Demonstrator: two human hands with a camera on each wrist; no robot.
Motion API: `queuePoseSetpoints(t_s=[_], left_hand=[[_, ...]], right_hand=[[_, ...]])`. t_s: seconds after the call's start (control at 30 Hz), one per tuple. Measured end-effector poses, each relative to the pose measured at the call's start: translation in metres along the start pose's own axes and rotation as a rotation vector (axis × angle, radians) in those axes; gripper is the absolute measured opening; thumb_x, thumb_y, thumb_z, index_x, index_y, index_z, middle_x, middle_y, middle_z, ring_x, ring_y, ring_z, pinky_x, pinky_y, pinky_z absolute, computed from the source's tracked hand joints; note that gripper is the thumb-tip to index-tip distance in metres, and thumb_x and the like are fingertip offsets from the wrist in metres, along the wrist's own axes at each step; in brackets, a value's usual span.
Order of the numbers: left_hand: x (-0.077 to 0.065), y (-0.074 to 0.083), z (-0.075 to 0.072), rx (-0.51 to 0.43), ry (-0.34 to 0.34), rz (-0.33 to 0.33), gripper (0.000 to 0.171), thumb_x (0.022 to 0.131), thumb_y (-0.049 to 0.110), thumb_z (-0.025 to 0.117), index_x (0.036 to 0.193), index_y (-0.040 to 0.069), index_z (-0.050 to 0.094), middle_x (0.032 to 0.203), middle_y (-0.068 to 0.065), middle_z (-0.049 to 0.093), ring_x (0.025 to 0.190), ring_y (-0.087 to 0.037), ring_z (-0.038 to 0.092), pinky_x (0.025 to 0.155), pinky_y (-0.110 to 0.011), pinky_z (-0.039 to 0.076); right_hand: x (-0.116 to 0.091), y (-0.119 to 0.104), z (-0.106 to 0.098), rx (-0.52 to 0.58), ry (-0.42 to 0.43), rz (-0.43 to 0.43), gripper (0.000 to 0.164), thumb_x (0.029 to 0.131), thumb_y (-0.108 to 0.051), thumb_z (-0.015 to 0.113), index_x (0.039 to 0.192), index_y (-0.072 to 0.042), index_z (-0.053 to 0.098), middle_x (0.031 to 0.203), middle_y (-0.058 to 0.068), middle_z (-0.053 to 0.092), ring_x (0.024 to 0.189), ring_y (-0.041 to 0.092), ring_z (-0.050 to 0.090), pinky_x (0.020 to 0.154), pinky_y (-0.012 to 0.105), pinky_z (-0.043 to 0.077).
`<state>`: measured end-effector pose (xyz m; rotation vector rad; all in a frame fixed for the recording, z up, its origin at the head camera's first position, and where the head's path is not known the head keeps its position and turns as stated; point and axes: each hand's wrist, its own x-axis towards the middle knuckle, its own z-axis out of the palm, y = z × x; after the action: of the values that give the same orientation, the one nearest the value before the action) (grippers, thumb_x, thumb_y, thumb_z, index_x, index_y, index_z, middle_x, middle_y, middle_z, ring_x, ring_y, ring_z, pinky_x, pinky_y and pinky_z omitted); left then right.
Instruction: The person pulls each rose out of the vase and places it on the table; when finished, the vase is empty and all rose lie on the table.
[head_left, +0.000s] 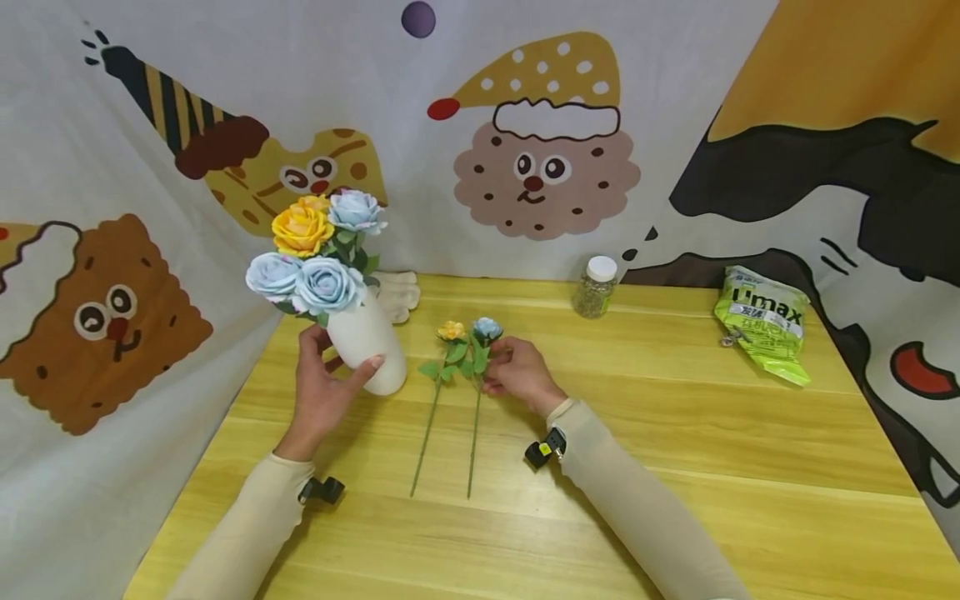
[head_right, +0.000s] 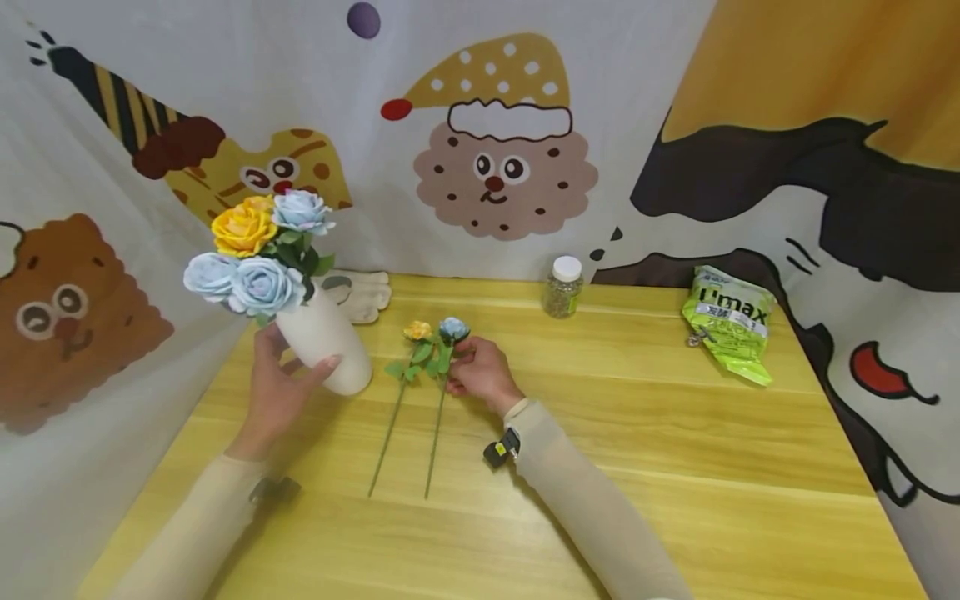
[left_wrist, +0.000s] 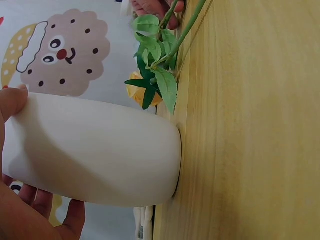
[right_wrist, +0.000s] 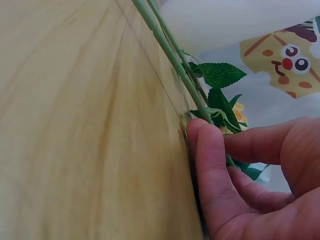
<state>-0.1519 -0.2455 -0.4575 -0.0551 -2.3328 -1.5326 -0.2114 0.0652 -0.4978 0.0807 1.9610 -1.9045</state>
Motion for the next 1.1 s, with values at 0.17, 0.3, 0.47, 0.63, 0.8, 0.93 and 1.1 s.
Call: queuePoseSetpoints(t_s=[0.17, 0.3, 0.47, 0.63, 0.8, 0.93, 1.1], left_hand=[[0.0, 0.0, 0.0, -0.004, -0.007, 0.002, 0.085, 0.089, 0.017, 0.087, 0.154, 0.007, 0.032, 0.149, -0.012, 0.046, 0.132, -0.023, 0.048, 0.109, -0.058, 0.048], [0.0, 0.0, -0.001, 0.002, -0.006, 0.002, 0.086, 0.089, 0.017, 0.087, 0.154, 0.006, 0.031, 0.149, -0.013, 0.046, 0.132, -0.025, 0.049, 0.108, -0.058, 0.048], [0.0, 0.0, -0.001, 0.004, -0.014, -0.001, 0.087, 0.089, 0.018, 0.087, 0.154, 0.006, 0.03, 0.15, -0.015, 0.045, 0.134, -0.028, 0.048, 0.109, -0.06, 0.047], [0.0, 0.001, -0.001, 0.005, -0.017, 0.001, 0.086, 0.09, 0.018, 0.086, 0.155, 0.006, 0.03, 0.151, -0.015, 0.044, 0.135, -0.029, 0.047, 0.11, -0.061, 0.046], [0.0, 0.003, 0.0, 0.01, -0.016, 0.004, 0.086, 0.091, 0.019, 0.086, 0.155, 0.007, 0.03, 0.151, -0.014, 0.043, 0.134, -0.029, 0.047, 0.109, -0.06, 0.047], [0.0, 0.003, 0.0, 0.01, -0.013, 0.005, 0.086, 0.09, 0.018, 0.086, 0.155, 0.007, 0.03, 0.15, -0.015, 0.044, 0.134, -0.03, 0.047, 0.109, -0.061, 0.047], [0.0, 0.002, 0.0, 0.014, -0.013, -0.001, 0.086, 0.09, 0.018, 0.086, 0.155, 0.006, 0.03, 0.151, -0.015, 0.043, 0.134, -0.03, 0.047, 0.11, -0.062, 0.046]], right_hand=[[-0.001, -0.002, -0.003, -0.002, -0.003, -0.002, 0.043, 0.097, 0.005, 0.067, 0.138, 0.007, 0.053, 0.112, 0.022, 0.066, 0.071, 0.021, 0.074, 0.07, 0.034, 0.065], [-0.003, -0.005, -0.006, -0.018, -0.001, -0.007, 0.04, 0.099, 0.004, 0.064, 0.138, 0.007, 0.054, 0.114, 0.023, 0.066, 0.073, 0.022, 0.075, 0.072, 0.035, 0.065], [-0.005, -0.011, -0.011, -0.05, 0.03, -0.048, 0.035, 0.098, 0.003, 0.065, 0.133, 0.006, 0.059, 0.106, 0.022, 0.07, 0.076, 0.026, 0.076, 0.073, 0.037, 0.066], [-0.006, -0.023, -0.014, -0.048, 0.049, -0.101, 0.033, 0.099, -0.001, 0.068, 0.131, 0.005, 0.062, 0.104, 0.017, 0.068, 0.082, 0.034, 0.076, 0.076, 0.043, 0.066], [-0.009, -0.041, -0.015, -0.039, 0.068, -0.148, 0.031, 0.099, -0.005, 0.07, 0.129, 0.004, 0.064, 0.102, 0.013, 0.064, 0.082, 0.038, 0.074, 0.08, 0.052, 0.065], [-0.012, -0.058, -0.011, -0.058, 0.068, -0.195, 0.029, 0.099, -0.01, 0.071, 0.126, 0.001, 0.067, 0.102, 0.011, 0.064, 0.085, 0.04, 0.074, 0.079, 0.048, 0.065], [-0.018, -0.079, 0.001, -0.066, 0.041, -0.269, 0.021, 0.099, -0.01, 0.071, 0.119, -0.003, 0.069, 0.101, 0.01, 0.066, 0.082, 0.034, 0.075, 0.069, 0.034, 0.064]])
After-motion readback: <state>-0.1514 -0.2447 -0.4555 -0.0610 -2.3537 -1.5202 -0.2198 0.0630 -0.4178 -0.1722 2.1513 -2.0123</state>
